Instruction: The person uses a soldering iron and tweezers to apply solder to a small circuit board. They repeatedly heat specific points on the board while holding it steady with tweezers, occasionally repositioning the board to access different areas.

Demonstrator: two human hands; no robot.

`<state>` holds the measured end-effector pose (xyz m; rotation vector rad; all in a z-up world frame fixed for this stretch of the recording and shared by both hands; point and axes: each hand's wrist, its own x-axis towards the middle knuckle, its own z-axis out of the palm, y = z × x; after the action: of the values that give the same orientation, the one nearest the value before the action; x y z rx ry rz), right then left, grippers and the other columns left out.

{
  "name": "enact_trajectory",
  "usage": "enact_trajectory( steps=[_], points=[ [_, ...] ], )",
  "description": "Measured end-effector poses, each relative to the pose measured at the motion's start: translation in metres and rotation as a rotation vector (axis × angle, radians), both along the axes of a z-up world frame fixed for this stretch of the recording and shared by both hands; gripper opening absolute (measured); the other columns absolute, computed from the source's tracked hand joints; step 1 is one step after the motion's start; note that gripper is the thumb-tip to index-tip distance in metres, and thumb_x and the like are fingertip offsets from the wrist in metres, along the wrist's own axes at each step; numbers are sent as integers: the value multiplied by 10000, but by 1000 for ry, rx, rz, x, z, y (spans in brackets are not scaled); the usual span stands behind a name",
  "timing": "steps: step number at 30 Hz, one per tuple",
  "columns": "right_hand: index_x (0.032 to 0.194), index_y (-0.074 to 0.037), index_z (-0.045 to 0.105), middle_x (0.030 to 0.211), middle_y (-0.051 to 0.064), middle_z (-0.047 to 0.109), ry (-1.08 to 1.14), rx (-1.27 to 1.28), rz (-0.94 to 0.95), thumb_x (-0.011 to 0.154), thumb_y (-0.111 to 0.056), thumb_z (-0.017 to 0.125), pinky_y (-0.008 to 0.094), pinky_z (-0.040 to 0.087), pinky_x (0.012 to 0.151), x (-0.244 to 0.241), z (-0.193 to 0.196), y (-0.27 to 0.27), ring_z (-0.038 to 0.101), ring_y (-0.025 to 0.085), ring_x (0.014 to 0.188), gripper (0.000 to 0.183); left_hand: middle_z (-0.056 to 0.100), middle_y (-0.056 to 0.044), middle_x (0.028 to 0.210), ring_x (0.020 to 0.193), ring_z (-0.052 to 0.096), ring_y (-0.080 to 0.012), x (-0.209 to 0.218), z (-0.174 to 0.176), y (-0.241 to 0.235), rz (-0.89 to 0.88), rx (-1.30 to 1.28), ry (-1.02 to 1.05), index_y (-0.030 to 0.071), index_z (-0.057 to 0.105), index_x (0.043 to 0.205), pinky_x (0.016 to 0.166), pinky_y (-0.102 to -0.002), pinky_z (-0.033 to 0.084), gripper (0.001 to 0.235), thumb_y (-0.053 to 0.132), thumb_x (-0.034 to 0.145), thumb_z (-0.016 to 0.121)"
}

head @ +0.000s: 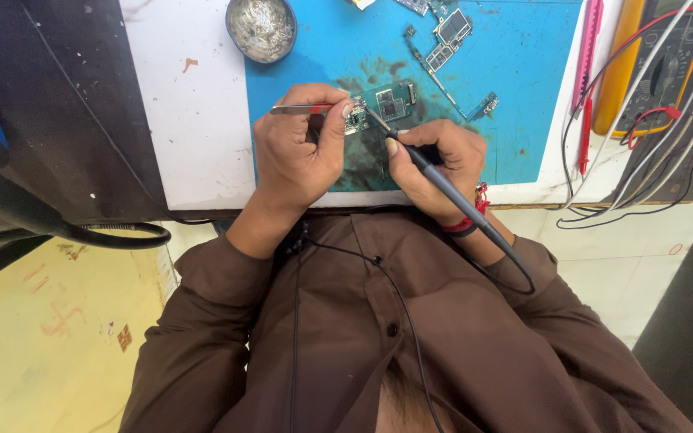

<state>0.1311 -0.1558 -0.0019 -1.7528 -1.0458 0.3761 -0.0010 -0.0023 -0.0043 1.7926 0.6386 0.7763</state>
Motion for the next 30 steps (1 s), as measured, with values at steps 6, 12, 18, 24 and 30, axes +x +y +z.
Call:
enact_trajectory(
  steps=[6, 12, 18, 24, 30],
  points=[
    [950, -14, 661, 740, 28, 657, -14, -6, -6, 922, -9, 799, 239, 424, 578, 0, -1, 0, 576, 64, 620, 141, 741, -72, 927, 722, 676, -101, 0, -1, 0, 21, -32, -23, 16, 677, 1070, 632, -240, 520, 65, 43, 1036, 725],
    [954, -12, 660, 758, 33, 671, -9, 1, 3, 932, -10, 793, 242, 431, 587, 1, 0, 0, 584, 72, 628, 136, 742, -68, 921, 696, 653, -93, -1, -3, 0, 18, -57, -26, 11, 677, 1075, 608, -233, 496, 70, 44, 1034, 724],
    [951, -10, 659, 766, 40, 679, 2, 1, 5, 933, -12, 787, 244, 444, 591, 0, 0, 0, 597, 75, 633, 129, 738, -66, 922, 708, 664, -84, -1, -3, 0, 15, -33, -34, 15, 673, 1075, 614, -228, 500, 67, 49, 1044, 722],
    [965, -8, 652, 786, 58, 683, 10, 1, -21, 942, -12, 781, 229, 438, 574, 0, -4, -5, 588, 73, 649, 131, 741, -56, 929, 742, 671, -73, 0, -4, 2, 12, -23, -61, 18, 668, 1086, 638, -219, 508, 74, 60, 1058, 722],
    [1209, -20, 663, 967, 89, 768, 303, 88, -139, 1044, -57, 667, 253, 527, 657, -2, -7, -8, 663, 106, 750, 169, 728, -36, 894, 690, 611, -40, -1, -10, -1, 27, -81, -113, 12, 662, 1091, 610, -192, 470, 82, 68, 1062, 715]
  ],
)
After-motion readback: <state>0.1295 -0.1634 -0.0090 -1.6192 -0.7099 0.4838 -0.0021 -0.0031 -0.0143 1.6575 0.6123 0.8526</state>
